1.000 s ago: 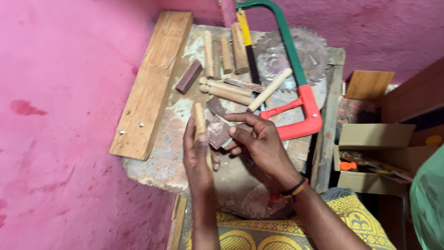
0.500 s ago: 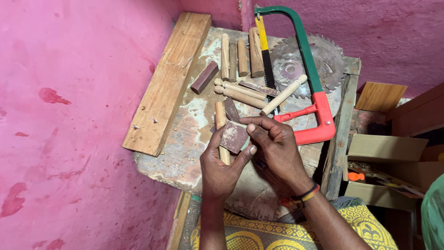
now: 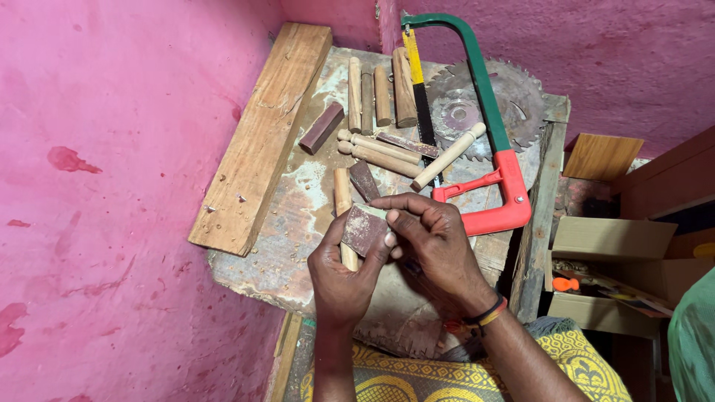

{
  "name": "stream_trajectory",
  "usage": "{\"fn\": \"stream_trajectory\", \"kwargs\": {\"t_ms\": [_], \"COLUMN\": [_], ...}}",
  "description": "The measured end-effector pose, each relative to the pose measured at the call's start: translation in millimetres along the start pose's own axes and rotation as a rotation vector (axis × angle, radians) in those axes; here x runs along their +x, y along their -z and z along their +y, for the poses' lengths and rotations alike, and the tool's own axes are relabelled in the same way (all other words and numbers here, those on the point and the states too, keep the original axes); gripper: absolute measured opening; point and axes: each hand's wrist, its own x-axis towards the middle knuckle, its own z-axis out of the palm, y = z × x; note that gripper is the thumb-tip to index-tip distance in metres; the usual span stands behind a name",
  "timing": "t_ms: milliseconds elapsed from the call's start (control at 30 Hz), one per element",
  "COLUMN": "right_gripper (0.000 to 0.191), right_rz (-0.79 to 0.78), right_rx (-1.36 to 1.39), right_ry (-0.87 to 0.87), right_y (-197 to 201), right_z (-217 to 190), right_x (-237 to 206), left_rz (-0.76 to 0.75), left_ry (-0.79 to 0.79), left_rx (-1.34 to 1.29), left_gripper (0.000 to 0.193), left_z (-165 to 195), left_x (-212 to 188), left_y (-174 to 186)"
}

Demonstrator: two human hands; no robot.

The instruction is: The person uses a chisel to shape a small wooden dowel, then smooths it with sandpaper. The dowel is rotated and inspected during the process.

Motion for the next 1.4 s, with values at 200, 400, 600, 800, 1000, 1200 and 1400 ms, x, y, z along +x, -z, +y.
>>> {"fn": "stream_trajectory", "kwargs": {"t_ms": [200, 400, 600, 800, 1000, 1200, 1400], "right_gripper": [0.024, 0.022, 0.027, 0.023, 0.027, 0.024, 0.020], "right_rz": [-0.026, -0.036, 0.060, 0.199, 0.094, 0.326, 0.143], "right_rx": [-0.198, -0.181, -0.203, -0.238, -0.910, -0.962, -1.380], "right_ry": [0.094, 0.088, 0.217, 0.193, 0.403, 0.421, 0.269], "right_y": [-1.5, -5.3, -0.8, 10.3, 2.5, 5.9, -3.0], "right_z": [-0.6, 1.6, -0.5, -8.1, -10.1, -37.3, -53.5], "right_x": [-0.8, -1.0, 0.9, 5.5, 4.2, 25.1, 93.9], "left_rz": [0.008, -0.004, -0.081, -0.065, 0.117, 0.231, 0.262], "left_ry": [-0.015, -0.088, -0.066, 0.063, 0.157, 0.228, 0.148], "left_rx": [0.218, 0.302, 0.069, -0.698, -0.837, -0.737, -0.704], "left_gripper": [0.025, 0.022, 0.024, 0.051, 0.055, 0.041, 0.028], "left_z": [4.0, 3.1, -15.9, -28.6, -20.6, -18.0, -25.4], "left_x": [1.9, 0.1, -2.6, 4.5, 7.7, 9.8, 11.7], "left_y": [3.1, 6.3, 9.3, 22.4, 32.1, 35.8, 49.5]}}
